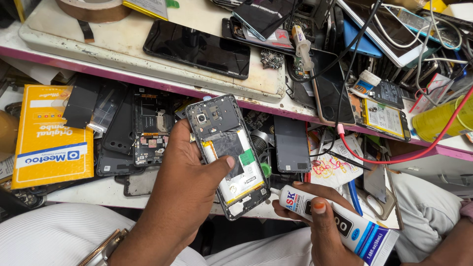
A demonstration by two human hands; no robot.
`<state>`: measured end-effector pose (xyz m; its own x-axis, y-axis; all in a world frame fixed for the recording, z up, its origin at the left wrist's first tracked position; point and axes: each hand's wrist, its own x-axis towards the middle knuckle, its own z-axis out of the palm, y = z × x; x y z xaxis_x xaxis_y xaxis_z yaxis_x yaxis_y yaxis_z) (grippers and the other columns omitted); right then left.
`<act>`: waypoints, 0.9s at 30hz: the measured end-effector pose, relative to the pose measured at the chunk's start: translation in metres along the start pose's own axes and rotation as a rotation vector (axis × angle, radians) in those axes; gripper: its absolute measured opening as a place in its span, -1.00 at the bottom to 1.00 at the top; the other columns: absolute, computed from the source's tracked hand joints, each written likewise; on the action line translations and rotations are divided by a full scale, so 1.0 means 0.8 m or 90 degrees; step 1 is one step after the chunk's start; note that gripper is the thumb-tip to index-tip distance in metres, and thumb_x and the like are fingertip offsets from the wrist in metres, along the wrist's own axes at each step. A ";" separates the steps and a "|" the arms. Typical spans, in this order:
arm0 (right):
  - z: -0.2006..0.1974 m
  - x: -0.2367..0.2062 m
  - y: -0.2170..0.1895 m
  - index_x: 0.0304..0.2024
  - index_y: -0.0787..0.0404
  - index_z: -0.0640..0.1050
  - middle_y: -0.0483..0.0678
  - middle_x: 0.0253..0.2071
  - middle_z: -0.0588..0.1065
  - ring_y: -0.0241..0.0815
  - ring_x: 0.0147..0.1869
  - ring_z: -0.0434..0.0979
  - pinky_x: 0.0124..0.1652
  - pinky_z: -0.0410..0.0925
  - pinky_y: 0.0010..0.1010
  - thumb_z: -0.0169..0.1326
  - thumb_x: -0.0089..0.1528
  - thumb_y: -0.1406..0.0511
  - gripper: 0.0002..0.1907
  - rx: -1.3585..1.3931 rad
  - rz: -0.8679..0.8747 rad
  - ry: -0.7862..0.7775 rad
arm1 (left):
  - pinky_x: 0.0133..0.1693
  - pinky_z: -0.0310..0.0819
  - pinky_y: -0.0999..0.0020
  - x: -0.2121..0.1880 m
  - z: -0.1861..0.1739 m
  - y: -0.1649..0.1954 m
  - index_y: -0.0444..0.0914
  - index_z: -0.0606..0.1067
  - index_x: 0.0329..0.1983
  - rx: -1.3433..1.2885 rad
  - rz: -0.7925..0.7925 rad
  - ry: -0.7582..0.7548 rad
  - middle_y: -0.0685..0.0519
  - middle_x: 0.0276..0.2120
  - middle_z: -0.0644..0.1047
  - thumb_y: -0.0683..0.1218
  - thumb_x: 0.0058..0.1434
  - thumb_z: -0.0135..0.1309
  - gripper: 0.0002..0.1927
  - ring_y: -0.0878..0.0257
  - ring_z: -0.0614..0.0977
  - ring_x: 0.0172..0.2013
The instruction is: The person uses a small tool to pry and remove a component from the back of a smartphone. They then apply adhesive from a tube to the interior frame of the phone.
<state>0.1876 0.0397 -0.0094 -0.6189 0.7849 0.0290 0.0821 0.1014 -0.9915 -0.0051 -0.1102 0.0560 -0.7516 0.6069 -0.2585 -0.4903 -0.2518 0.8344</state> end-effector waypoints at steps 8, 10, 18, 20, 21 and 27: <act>0.000 0.002 -0.003 0.02 0.56 0.50 0.40 -0.21 0.58 0.28 -0.23 0.77 -0.17 0.57 0.04 0.02 0.20 -0.12 -0.20 0.003 0.019 -0.010 | -0.06 0.62 0.26 0.002 -0.005 -0.001 -0.28 0.27 0.14 -0.035 0.041 -0.015 -0.09 -0.12 0.57 -0.44 0.07 -0.03 -0.45 0.24 0.65 -0.12; 0.000 0.001 -0.002 0.02 0.56 0.50 0.40 -0.19 0.58 0.29 -0.22 0.77 -0.17 0.57 0.04 0.02 0.20 -0.12 -0.20 0.005 0.018 -0.006 | -0.07 0.62 0.26 0.002 -0.007 -0.002 -0.28 0.27 0.13 -0.046 0.045 -0.013 -0.09 -0.12 0.57 -0.44 0.07 -0.02 -0.46 0.25 0.66 -0.13; -0.007 0.002 0.005 0.05 0.55 0.45 0.38 -0.25 0.58 0.27 -0.22 0.75 -0.16 0.62 0.03 0.02 0.21 -0.14 -0.18 0.027 -0.009 -0.023 | -0.07 0.63 0.25 0.004 -0.011 -0.006 -0.30 0.28 0.08 -0.071 0.064 -0.016 -0.08 -0.13 0.56 -0.44 0.09 -0.02 -0.52 0.24 0.65 -0.14; -0.007 0.002 0.005 0.06 0.56 0.43 0.39 -0.29 0.57 0.27 -0.23 0.74 -0.15 0.62 0.04 0.02 0.23 -0.14 -0.17 0.023 -0.017 -0.009 | -0.04 0.62 0.27 0.004 -0.011 -0.006 -0.31 0.28 0.09 -0.071 0.075 -0.025 -0.07 -0.11 0.56 -0.44 0.09 -0.02 -0.52 0.25 0.65 -0.11; -0.006 0.002 0.004 0.06 0.57 0.44 0.39 -0.29 0.57 0.27 -0.23 0.74 -0.16 0.61 0.04 0.02 0.23 -0.14 -0.17 0.019 -0.018 -0.013 | -0.03 0.62 0.28 0.004 -0.011 -0.007 -0.31 0.28 0.09 -0.072 0.080 -0.031 -0.06 -0.10 0.56 -0.44 0.10 -0.02 -0.52 0.25 0.65 -0.10; -0.002 0.001 -0.002 0.03 0.57 0.46 0.39 -0.25 0.59 0.30 -0.23 0.77 -0.15 0.56 0.06 -0.03 0.22 -0.12 -0.19 -0.018 0.010 0.002 | -0.05 0.62 0.28 0.004 -0.011 -0.009 -0.31 0.28 0.11 -0.088 0.073 -0.015 -0.07 -0.12 0.56 -0.45 0.09 -0.02 -0.50 0.25 0.64 -0.12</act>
<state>0.1881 0.0409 -0.0075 -0.6154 0.7881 0.0139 0.1135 0.1061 -0.9879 -0.0082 -0.1129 0.0450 -0.7960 0.5856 -0.1533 -0.4596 -0.4198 0.7826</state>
